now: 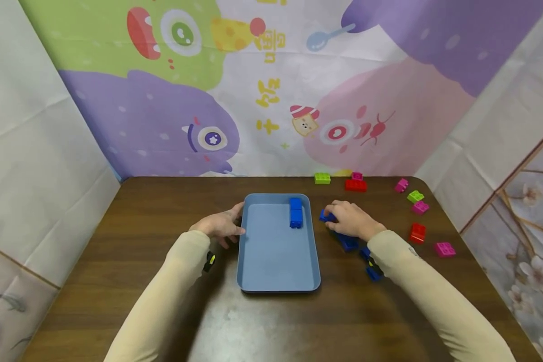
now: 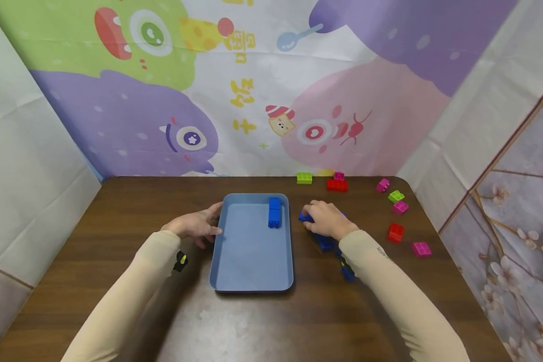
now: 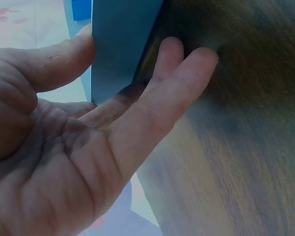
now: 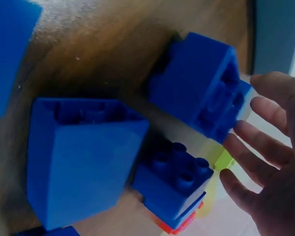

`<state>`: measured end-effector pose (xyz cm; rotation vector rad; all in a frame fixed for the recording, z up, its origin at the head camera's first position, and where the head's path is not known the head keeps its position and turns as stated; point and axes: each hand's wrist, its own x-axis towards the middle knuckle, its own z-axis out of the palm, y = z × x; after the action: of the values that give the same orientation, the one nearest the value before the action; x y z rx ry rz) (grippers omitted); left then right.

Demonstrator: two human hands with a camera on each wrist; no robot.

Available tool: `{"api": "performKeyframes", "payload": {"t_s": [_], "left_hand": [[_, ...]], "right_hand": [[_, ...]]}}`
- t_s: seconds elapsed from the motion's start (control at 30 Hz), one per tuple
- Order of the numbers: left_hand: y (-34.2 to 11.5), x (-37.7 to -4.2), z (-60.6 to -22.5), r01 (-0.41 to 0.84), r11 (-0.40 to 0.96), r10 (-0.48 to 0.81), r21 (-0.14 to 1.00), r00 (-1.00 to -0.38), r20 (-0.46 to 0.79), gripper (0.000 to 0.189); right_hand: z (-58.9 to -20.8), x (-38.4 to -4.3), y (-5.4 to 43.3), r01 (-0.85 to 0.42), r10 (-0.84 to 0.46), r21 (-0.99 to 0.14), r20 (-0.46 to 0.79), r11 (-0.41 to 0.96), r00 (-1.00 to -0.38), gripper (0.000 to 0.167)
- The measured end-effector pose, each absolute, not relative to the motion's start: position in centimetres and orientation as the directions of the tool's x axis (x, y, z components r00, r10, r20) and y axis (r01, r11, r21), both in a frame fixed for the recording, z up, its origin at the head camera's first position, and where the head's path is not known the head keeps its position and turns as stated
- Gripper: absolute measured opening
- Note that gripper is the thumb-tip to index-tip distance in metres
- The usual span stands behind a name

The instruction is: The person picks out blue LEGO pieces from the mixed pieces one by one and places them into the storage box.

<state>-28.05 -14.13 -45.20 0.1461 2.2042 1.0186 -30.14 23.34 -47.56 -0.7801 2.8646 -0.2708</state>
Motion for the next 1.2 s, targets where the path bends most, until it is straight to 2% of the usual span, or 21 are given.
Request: {"api": "performKeyframes", "payload": {"t_s": [0.43, 0.67, 0.93, 1.2], "left_hand": [[-13.8, -28.2, -45.0, -0.148, 0.709, 0.367, 0.69, -0.758, -0.54, 0.088], [-13.9, -28.4, -44.9, -0.153, 0.723, 0.359, 0.673, -0.749, -0.556, 0.089], [-14.2, -28.0, -45.3, -0.158, 0.716, 0.354, 0.68, -0.757, -0.549, 0.089], [-14.2, -28.2, -45.1, -0.155, 0.718, 0.354, 0.678, -0.758, -0.548, 0.09]], "right_hand": [[-48.6, -29.8, 23.0, -0.49, -0.506, -0.179, -0.058, 0.853, -0.86, 0.015], [-48.9, -29.8, 22.5, -0.527, -0.536, -0.152, -0.026, 0.836, -0.844, 0.018], [-47.3, -29.5, 22.3, -0.495, -0.505, -0.235, 0.019, 0.837, -0.863, 0.017], [-45.3, -28.1, 21.2, -0.567, -0.553, -0.315, 0.143, 0.761, -0.821, 0.019]]}}
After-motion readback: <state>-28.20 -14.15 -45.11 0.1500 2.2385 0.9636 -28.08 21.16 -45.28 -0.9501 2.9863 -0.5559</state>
